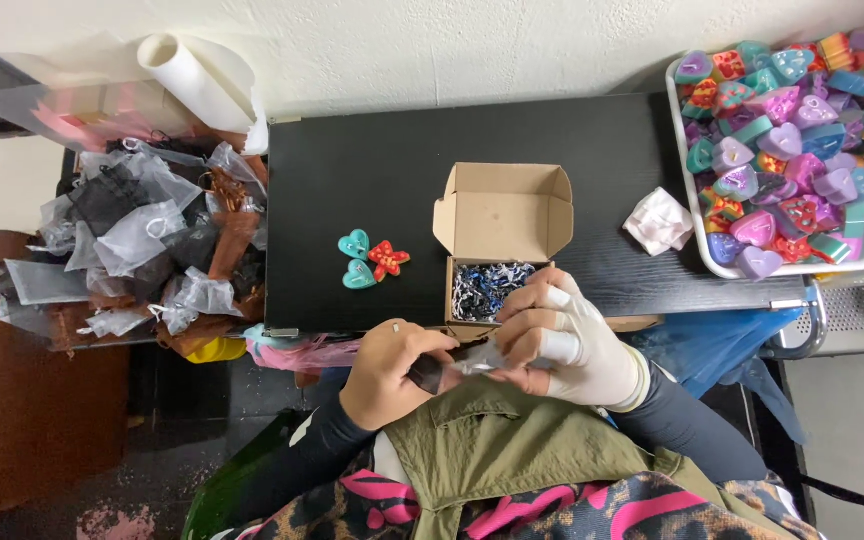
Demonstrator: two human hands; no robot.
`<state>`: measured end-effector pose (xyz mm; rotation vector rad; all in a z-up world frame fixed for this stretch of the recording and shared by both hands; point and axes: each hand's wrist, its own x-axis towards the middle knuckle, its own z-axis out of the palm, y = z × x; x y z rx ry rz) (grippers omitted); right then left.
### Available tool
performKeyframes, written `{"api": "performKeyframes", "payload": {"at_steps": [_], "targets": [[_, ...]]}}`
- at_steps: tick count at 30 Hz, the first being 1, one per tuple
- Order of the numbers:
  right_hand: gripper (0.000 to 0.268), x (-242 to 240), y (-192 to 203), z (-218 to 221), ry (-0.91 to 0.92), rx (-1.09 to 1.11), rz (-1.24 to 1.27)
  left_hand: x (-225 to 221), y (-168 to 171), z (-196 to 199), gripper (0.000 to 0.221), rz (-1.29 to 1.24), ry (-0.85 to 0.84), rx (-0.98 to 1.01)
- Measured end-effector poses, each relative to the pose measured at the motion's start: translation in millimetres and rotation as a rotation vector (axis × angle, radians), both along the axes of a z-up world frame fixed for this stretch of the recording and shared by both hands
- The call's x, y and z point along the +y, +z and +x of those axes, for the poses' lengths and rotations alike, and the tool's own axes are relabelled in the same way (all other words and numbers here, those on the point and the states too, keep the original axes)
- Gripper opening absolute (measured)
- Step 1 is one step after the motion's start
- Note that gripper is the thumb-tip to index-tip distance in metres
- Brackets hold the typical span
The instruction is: Wiping a work surface and packaging heart-shaped wax melts into a shipping box with organza bags.
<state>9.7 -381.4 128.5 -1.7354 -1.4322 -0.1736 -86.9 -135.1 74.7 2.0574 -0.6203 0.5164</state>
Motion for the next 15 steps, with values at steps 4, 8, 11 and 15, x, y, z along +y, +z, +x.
{"api": "performKeyframes", "payload": {"at_steps": [4,8,11,15], "targets": [[0.035,7,1,6,0.042,0.026,-0.061,19,-22,-9,0.060,-0.121,-0.007,0.198],[0.033,18,4,8,0.180,0.080,-0.128,15,21,3,0.079,-0.452,-0.188,0.531],[0.030,33,6,12,0.291,0.085,-0.153,8,35,5,0.082,-0.609,-0.412,0.656],[0.030,49,4,28,0.440,0.207,-0.138,13,-13,-10,0.062,-0.580,-0.442,0.933]]}}
